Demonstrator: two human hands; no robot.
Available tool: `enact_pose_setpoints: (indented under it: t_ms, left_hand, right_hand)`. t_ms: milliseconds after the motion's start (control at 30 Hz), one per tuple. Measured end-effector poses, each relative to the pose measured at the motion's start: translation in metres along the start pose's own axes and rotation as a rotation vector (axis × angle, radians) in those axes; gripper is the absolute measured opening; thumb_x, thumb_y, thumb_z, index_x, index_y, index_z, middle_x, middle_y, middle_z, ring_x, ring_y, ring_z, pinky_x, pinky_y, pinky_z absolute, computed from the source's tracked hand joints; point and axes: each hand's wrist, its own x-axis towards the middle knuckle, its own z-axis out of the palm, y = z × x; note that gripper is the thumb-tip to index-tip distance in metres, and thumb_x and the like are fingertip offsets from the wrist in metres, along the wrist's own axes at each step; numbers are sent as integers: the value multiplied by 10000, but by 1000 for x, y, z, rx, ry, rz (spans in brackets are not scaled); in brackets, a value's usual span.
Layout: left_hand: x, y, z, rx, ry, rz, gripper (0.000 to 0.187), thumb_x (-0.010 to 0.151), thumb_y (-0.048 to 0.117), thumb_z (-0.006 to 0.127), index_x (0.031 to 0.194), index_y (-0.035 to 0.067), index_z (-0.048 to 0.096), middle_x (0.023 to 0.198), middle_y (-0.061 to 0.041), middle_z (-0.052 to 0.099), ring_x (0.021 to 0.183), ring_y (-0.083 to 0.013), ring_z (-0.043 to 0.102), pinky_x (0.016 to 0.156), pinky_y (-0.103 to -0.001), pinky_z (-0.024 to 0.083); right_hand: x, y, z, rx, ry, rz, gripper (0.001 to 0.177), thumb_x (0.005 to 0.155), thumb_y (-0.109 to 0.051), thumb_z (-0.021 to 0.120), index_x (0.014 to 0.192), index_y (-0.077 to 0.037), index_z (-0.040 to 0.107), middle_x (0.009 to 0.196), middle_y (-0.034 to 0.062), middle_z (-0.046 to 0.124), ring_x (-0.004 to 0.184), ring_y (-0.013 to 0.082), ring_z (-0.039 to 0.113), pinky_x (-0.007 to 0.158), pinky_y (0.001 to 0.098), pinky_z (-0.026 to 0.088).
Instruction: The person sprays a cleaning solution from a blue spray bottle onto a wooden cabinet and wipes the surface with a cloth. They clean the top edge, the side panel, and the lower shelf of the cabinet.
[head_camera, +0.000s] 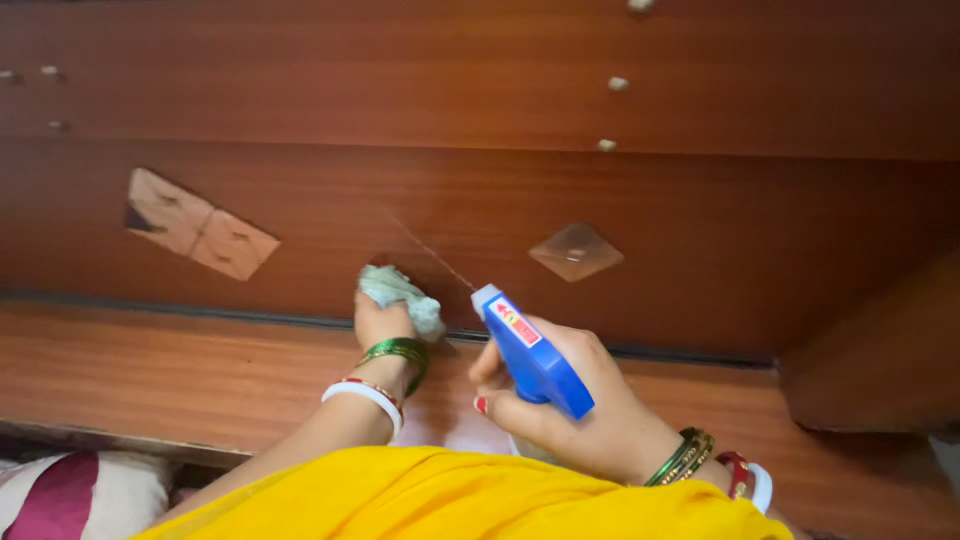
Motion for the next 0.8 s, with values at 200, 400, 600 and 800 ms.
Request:
enact_pose_setpoints:
  t_ms: [200, 400, 600, 800]
  left_hand:
    - [18, 33, -36, -87, 59, -30, 464, 841, -46, 572, 1296, 44, 582, 1147, -125, 710, 1025, -259, 714, 883, -376, 572]
    - [16, 70, -20, 85, 224, 68, 660, 825, -43, 627, 1449, 22, 423, 1383, -235, 417, 1211, -401, 545, 1049, -432, 453]
    - [-77, 113, 43, 46, 82, 429, 867, 783, -51, 663, 1560, 24, 285, 1436, -280, 314, 1325, -459, 427, 1122, -474, 373]
    - [-152, 149, 79, 241, -212, 807, 836, 785, -59, 626, 1567, 156, 420, 1525, -242, 358, 1387, -452, 400, 1145, -465, 382]
  right_hand:
    - [20, -17, 20, -136, -123, 164, 153, 743, -104, 741, 867, -34, 687, 724, 60, 717, 630, 121, 667, 612, 290, 565]
    - [25, -4, 16, -74, 43, 114, 235, 751, -85, 750, 966, -37, 669, 822, 33, 707, 742, 91, 698, 704, 271, 582]
    - [8, 6, -20, -90, 89, 76, 265, 748, -77, 750, 996, -43, 664, 874, 12, 722, 769, 77, 712, 731, 266, 593]
    - [-15, 10, -69, -162, 37, 25, 271, 748, -83, 777, 996, -40, 677, 886, 8, 723, 757, 69, 682, 724, 251, 582]
